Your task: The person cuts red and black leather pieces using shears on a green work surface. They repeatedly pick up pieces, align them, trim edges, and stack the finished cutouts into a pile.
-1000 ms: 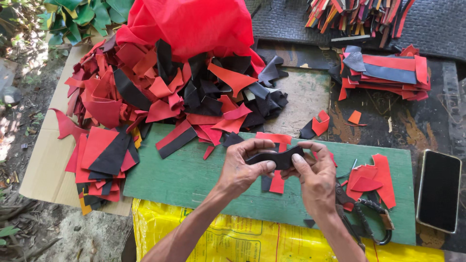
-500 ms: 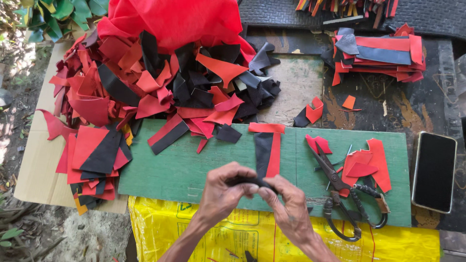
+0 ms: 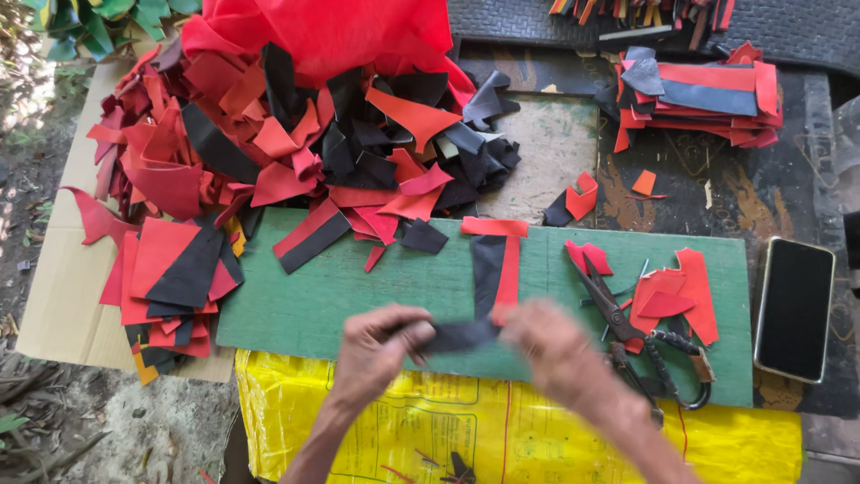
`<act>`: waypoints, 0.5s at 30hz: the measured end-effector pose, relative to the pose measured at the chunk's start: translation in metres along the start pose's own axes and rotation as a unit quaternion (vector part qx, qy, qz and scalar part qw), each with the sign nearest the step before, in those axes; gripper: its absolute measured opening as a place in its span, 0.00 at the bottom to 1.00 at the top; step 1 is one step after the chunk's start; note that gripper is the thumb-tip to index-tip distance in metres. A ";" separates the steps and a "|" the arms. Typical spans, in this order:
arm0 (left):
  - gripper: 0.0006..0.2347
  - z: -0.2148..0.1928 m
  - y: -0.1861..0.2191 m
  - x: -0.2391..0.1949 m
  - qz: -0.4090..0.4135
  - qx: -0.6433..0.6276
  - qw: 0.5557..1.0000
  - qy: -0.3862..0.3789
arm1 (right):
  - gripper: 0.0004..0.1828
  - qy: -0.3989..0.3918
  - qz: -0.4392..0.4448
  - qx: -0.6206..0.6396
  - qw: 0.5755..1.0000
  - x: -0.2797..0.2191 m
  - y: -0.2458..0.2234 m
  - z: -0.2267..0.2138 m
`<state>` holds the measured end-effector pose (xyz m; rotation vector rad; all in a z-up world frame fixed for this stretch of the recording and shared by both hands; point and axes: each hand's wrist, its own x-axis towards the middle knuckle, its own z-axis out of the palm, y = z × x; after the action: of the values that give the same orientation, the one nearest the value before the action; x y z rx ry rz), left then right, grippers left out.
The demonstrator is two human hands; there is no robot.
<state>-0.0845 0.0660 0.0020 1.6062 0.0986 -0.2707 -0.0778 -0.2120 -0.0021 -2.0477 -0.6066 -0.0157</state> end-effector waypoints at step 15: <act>0.30 -0.044 0.067 0.056 0.182 0.180 0.941 0.220 | 0.14 -0.110 0.047 -0.221 0.968 0.123 0.120 -0.067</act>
<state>-0.0099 0.0999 0.0551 1.9886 0.0949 0.3836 0.0959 -0.2653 -0.0323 -2.5329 -0.6885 0.1467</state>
